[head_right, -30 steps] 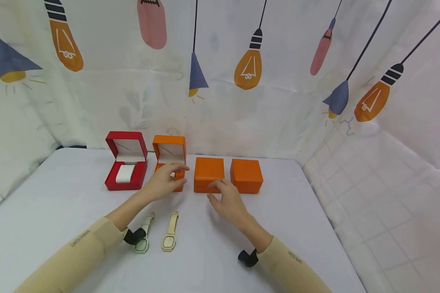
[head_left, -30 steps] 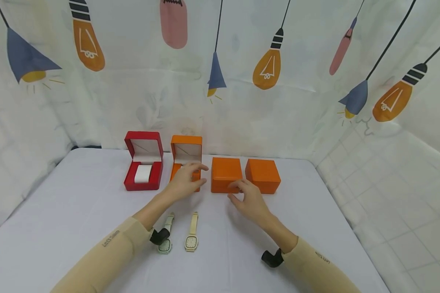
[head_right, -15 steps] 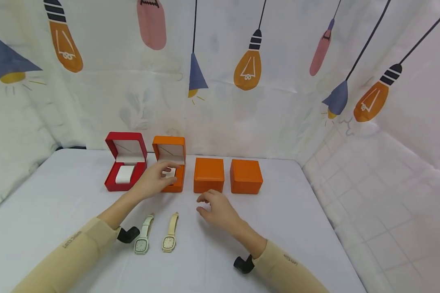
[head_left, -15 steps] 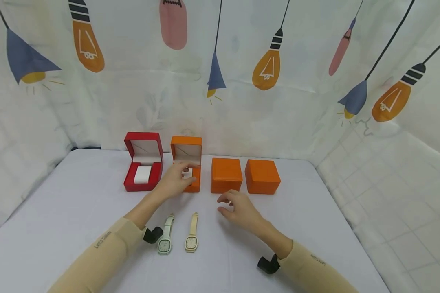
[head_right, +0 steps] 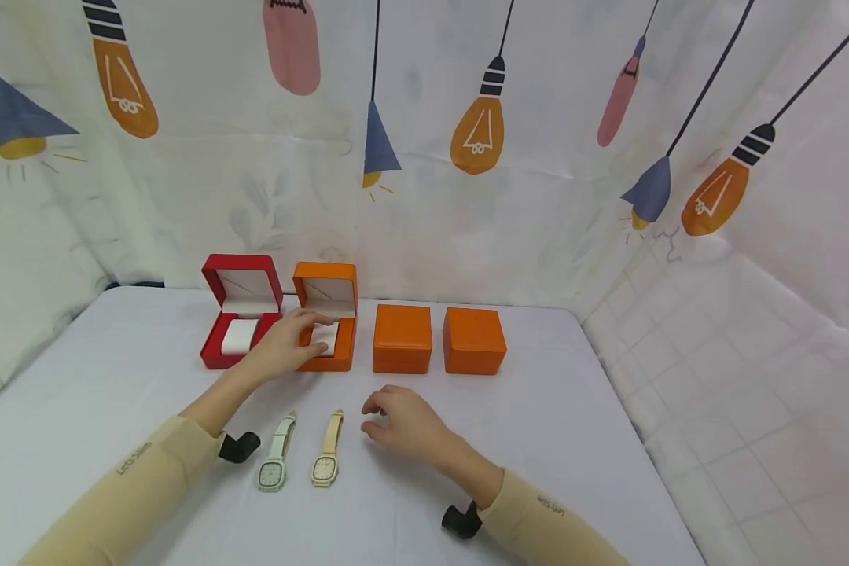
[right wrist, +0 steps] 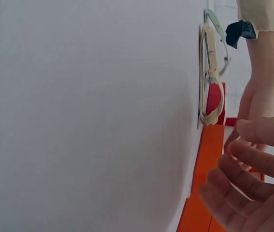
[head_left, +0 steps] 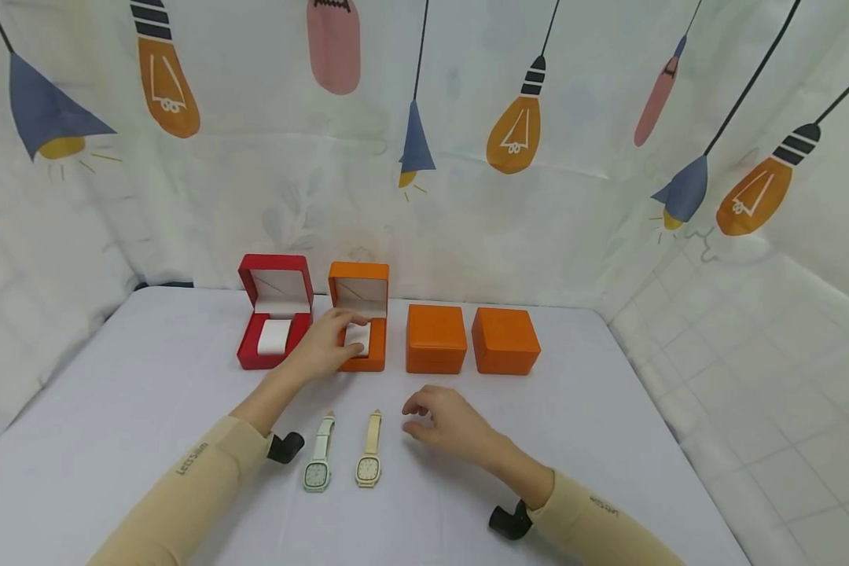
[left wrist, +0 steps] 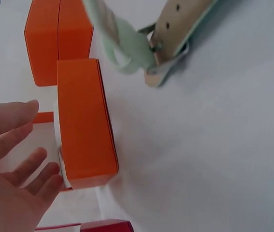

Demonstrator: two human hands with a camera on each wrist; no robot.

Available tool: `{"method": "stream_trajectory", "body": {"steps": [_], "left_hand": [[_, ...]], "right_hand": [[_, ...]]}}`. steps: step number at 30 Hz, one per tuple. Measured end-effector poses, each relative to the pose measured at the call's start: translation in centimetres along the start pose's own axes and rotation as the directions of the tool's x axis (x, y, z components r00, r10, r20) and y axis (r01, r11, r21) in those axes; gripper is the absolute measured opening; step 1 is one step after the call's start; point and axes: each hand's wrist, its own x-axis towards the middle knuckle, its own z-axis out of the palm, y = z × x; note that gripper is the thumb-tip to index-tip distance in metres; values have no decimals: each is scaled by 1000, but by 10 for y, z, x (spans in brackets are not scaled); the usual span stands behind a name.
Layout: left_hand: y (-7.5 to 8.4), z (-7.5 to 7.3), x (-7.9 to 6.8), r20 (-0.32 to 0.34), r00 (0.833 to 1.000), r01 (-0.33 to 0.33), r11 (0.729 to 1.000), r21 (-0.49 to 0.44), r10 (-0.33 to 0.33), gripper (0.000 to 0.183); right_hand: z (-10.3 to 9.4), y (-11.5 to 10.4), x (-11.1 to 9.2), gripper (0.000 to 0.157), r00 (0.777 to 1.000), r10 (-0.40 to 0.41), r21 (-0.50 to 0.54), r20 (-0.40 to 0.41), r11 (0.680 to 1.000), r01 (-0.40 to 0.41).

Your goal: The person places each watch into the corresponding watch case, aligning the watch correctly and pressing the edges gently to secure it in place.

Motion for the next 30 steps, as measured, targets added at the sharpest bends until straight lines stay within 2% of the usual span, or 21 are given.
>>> {"method": "stream_trajectory", "body": {"steps": [9, 17, 30], "left_hand": [[-11, -7, 7, 101, 995, 6, 997, 73, -14, 47], [-11, -13, 12, 154, 986, 38, 992, 123, -57, 53], [-12, -15, 19, 215, 975, 8, 977, 214, -55, 60]], "right_hand": [[5, -6, 0, 16, 997, -26, -15, 68, 1000, 27], [9, -15, 0, 15, 995, -42, -14, 93, 999, 43], [19, -22, 5, 13, 988, -48, -66, 144, 996, 58]]}}
